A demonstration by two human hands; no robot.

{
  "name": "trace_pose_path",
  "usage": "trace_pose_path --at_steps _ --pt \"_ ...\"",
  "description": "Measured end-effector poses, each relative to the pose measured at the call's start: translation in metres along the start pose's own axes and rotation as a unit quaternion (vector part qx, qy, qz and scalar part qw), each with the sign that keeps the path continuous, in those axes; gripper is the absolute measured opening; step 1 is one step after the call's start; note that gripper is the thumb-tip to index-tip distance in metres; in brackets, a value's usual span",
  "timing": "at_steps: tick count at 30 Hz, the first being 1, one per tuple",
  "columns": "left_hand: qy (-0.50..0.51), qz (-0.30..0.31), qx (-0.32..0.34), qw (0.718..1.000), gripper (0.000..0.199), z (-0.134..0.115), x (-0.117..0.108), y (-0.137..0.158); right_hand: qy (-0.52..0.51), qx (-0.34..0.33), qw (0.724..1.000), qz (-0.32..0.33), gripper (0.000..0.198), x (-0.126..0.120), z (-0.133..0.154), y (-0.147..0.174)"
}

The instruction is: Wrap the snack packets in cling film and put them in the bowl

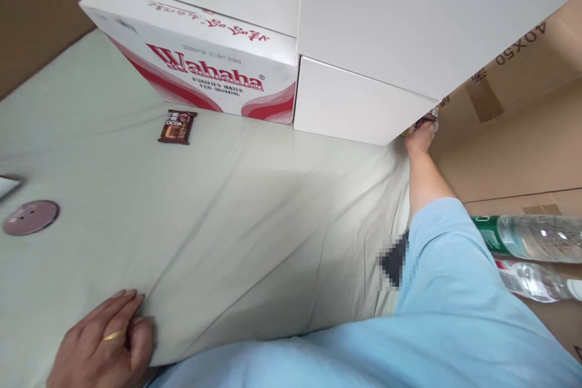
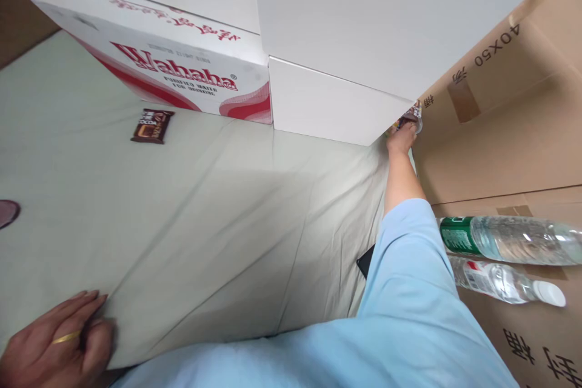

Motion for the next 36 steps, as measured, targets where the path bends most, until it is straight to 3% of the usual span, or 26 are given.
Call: trace_pose_path --at_steps 7,12,16,19,21,22,24,25,27,29,33,36 --pt "0.001 -0.004 -0.039 0.999 0.069 0.008 0.004 0.008 0.039 -0.016 0.999 0.031 0.048 -0.006 0.0 0.01" --pt "0.0 -0.027 -0.03 0.999 0.052 0.007 0.001 0.008 0.005 -0.021 0.999 0.041 0.041 -0.035 0.005 0.039" --pt "0.013 -0.04 -0.046 0.998 0.04 0.009 0.003 0.009 -0.034 0.009 0.999 0.025 0.044 -0.067 0.023 0.081" --pt "0.037 -0.047 -0.057 0.997 0.029 0.008 0.0 0.007 -0.062 -0.024 0.995 0.08 0.04 -0.067 0.057 0.147" --pt "0.064 -0.028 -0.07 0.995 0.02 0.009 -0.003 0.004 -0.088 -0.083 0.979 0.163 0.034 -0.057 0.086 0.217" --pt "0.083 -0.01 -0.079 0.993 0.019 0.01 -0.003 0.001 -0.109 -0.136 0.96 0.219 0.032 -0.05 0.103 0.261" --pt "0.122 0.036 -0.112 0.986 0.02 0.017 -0.002 -0.007 -0.142 -0.316 0.879 0.327 0.045 -0.048 0.143 0.365" --pt "0.147 0.059 -0.125 0.979 0.024 0.021 0.0 -0.013 -0.139 -0.362 0.852 0.353 0.051 -0.052 0.15 0.411" --pt "0.179 0.082 -0.16 0.967 0.03 0.034 0.005 -0.031 -0.12 -0.373 0.853 0.344 0.059 -0.061 0.151 0.472" --pt "0.181 0.072 -0.168 0.966 0.033 0.047 0.01 -0.063 -0.113 -0.352 0.88 0.299 0.056 -0.071 0.145 0.503" --pt "0.171 0.03 -0.157 0.972 0.032 0.067 0.036 -0.159 -0.108 -0.337 0.909 0.222 0.052 -0.082 0.143 0.515" --pt "0.17 0.063 -0.162 0.97 0.053 0.073 0.076 -0.23 -0.105 -0.343 0.911 0.202 0.049 -0.084 0.149 0.511"
Point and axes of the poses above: each hand's wrist, its own y-axis away from the middle knuckle, its own x-axis out of the palm, z = x × y, the point moved 9 cm from there along -y, towards the middle knuckle, and after that the axes turned 3 degrees about -y, right-handed, at the moved point
